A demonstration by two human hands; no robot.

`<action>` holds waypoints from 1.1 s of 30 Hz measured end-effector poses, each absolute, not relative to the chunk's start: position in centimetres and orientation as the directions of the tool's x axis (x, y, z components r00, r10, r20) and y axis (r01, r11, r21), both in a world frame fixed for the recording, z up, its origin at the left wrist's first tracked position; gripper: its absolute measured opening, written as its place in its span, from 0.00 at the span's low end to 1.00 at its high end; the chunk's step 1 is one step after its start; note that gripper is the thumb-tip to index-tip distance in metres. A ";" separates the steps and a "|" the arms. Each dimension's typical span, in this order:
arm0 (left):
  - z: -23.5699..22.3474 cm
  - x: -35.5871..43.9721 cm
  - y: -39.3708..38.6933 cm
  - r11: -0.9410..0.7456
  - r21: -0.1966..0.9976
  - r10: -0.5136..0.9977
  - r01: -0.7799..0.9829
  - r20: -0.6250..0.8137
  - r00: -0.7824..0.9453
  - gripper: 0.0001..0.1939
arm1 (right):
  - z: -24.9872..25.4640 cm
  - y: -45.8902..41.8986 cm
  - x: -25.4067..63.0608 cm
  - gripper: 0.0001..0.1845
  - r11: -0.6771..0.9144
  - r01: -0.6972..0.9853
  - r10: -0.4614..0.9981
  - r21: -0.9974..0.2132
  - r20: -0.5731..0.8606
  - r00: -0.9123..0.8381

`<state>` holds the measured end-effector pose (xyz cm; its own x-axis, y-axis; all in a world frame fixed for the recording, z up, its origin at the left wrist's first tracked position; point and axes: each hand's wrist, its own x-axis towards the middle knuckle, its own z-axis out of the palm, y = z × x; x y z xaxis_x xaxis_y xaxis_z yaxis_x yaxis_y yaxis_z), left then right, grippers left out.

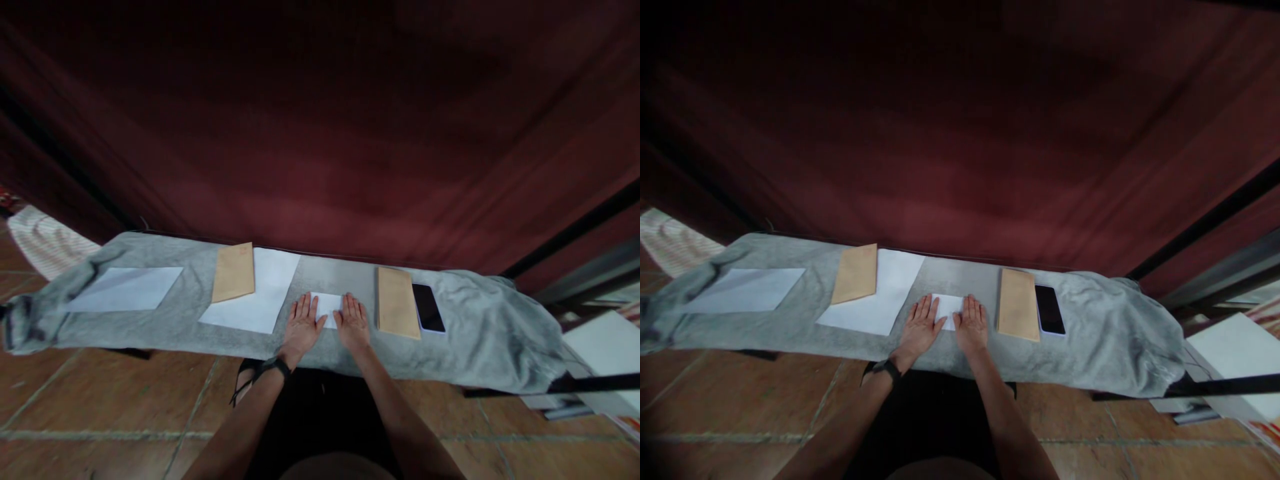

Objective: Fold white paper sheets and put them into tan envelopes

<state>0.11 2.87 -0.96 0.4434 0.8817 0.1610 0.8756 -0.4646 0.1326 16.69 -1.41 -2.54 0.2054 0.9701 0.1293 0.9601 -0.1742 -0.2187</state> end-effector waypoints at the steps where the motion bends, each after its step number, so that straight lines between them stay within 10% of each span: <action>1: -0.8 -0.2 2.8 -0.483 0.142 0.872 0.864 0.169 0.459 0.32 | -2.6 -1.5 16.7 0.33 -0.173 0.960 0.968 -0.220 0.140 0.207; 16: 0.0 -2.5 3.5 -0.677 0.270 0.727 0.685 0.099 0.680 0.24 | -2.1 -1.7 16.9 0.30 -0.172 0.939 0.963 -0.298 0.150 0.224; 33: 3.5 -2.8 6.6 -0.322 0.857 0.939 0.404 0.233 0.253 0.12 | 0.3 -3.4 19.8 0.22 -0.008 0.677 0.956 -0.736 0.193 0.221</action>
<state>-2.84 6.63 3.54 0.2531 0.9389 0.2333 0.4035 -0.3216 0.8566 19.81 -3.42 0.28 0.2206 0.9561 0.1928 0.6766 -0.0076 -0.7364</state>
